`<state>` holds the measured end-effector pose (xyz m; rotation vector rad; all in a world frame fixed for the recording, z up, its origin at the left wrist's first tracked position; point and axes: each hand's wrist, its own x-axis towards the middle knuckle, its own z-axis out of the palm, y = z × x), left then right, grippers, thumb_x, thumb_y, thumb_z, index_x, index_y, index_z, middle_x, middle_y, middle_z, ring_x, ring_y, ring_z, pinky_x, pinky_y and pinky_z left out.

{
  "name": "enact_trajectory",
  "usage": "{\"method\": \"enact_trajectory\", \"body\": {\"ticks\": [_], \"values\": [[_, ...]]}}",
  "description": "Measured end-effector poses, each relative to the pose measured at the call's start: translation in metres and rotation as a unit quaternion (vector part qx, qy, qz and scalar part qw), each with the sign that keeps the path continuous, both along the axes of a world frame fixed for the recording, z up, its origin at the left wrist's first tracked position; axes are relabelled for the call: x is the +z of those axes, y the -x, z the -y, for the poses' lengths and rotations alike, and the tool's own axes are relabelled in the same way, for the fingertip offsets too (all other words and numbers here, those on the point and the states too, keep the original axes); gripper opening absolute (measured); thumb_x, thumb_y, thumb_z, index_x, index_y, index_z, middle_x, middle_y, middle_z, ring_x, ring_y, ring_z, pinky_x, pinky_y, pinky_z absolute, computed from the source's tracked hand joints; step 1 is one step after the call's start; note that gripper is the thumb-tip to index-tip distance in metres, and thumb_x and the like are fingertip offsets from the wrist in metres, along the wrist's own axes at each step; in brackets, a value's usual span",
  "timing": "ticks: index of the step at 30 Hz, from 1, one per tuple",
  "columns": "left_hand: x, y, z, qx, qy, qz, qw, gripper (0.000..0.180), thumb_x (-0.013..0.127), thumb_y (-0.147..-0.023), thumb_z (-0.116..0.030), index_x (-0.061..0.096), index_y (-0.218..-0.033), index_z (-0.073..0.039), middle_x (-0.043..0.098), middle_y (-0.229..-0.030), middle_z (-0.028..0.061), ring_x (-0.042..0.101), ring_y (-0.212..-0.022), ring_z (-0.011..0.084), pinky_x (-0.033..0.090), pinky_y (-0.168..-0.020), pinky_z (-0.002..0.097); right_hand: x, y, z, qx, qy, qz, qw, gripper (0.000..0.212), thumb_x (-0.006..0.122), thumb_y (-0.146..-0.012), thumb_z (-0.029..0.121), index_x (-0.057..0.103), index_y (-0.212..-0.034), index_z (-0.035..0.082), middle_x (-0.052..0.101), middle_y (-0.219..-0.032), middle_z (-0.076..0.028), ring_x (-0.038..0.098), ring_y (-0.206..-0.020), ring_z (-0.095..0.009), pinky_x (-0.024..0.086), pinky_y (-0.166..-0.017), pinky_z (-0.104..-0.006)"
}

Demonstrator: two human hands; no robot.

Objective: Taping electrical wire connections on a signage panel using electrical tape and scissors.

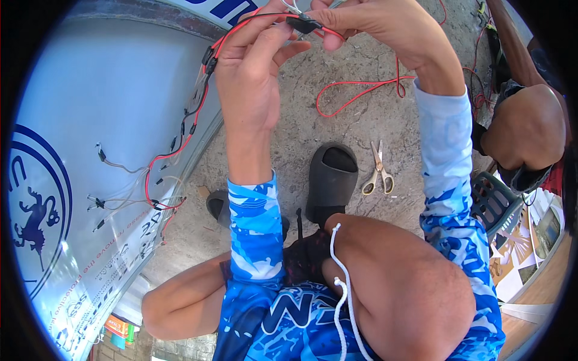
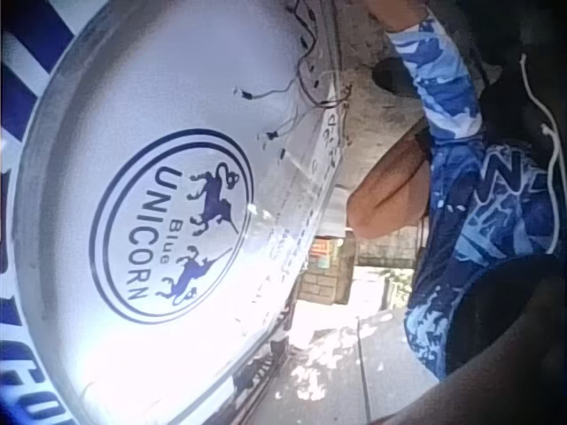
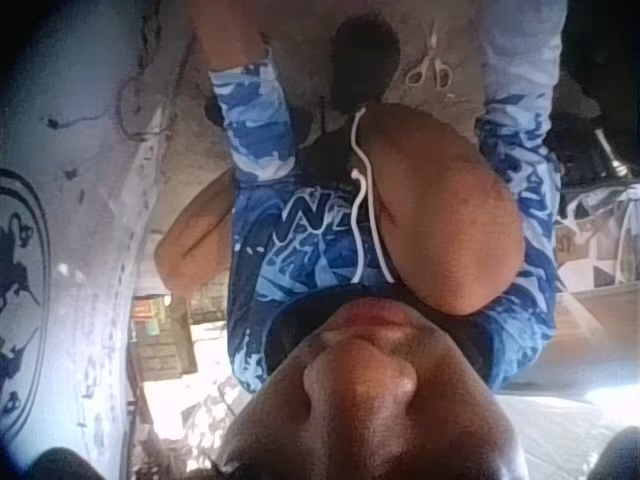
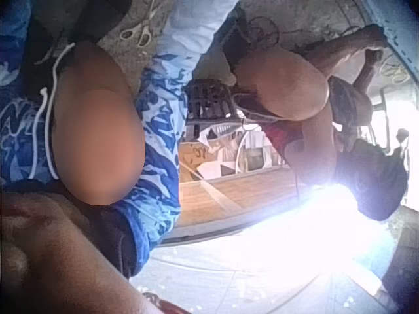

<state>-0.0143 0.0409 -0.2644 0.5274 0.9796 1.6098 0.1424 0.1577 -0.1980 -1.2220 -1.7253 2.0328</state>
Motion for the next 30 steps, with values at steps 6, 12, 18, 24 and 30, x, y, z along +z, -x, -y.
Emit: {"method": "enact_trajectory", "body": {"ticks": [6,12,18,24,30], "values": [[-0.011,0.010,0.006,-0.072,-0.072,0.022,0.995,0.024,0.058,-0.098,-0.007,0.070,-0.119,-0.003,0.071,-0.117,0.0115,0.070,-0.109,0.0256,0.060,-0.094,0.0516,-0.005,-0.005,-0.008,0.044,0.027,-0.035,0.998,0.018,0.076,-0.090,0.012,0.069,-0.090,-0.004,0.071,-0.071,-0.009,0.067,-0.062,-0.012,0.052,-0.060,-0.0210],[0.003,-0.005,0.013,-0.040,-0.052,0.113,0.991,0.019,0.071,-0.091,-0.007,0.071,-0.109,-0.001,0.073,-0.106,0.0103,0.071,-0.097,0.0209,0.062,-0.089,0.0448,-0.008,-0.006,-0.004,0.039,0.017,-0.059,0.997,0.018,0.073,-0.093,0.013,0.070,-0.092,-0.004,0.071,-0.074,-0.008,0.066,-0.063,-0.011,0.053,-0.062,-0.0229],[0.000,-0.001,0.018,-0.022,-0.036,0.142,0.989,0.015,0.069,-0.092,-0.006,0.069,-0.107,-0.003,0.073,-0.106,0.0111,0.071,-0.098,0.0223,0.062,-0.089,0.0437,0.006,0.001,0.007,0.016,-0.018,-0.041,0.999,0.022,0.071,-0.096,0.017,0.072,-0.096,-0.005,0.071,-0.075,-0.005,0.064,-0.066,-0.011,0.052,-0.064,-0.0243],[0.020,-0.021,0.012,-0.025,-0.032,0.174,0.984,0.022,0.065,-0.099,-0.016,0.069,-0.114,0.000,0.072,-0.104,0.0097,0.069,-0.093,0.0181,0.054,-0.081,0.0298,0.008,-0.004,0.013,0.004,-0.087,-0.071,0.994,0.024,0.074,-0.095,0.020,0.074,-0.094,-0.004,0.070,-0.076,-0.004,0.063,-0.067,-0.008,0.050,-0.064,-0.0231],[-0.001,-0.031,0.016,0.078,-0.023,0.207,0.975,0.033,0.070,-0.090,0.005,0.058,-0.118,-0.008,0.072,-0.101,0.0043,0.070,-0.098,0.0180,0.062,-0.086,0.0350,0.013,0.008,0.023,-0.021,-0.130,-0.052,0.990,0.023,0.077,-0.091,0.019,0.074,-0.092,-0.003,0.071,-0.076,-0.004,0.062,-0.067,-0.007,0.048,-0.061,-0.0225]]}}
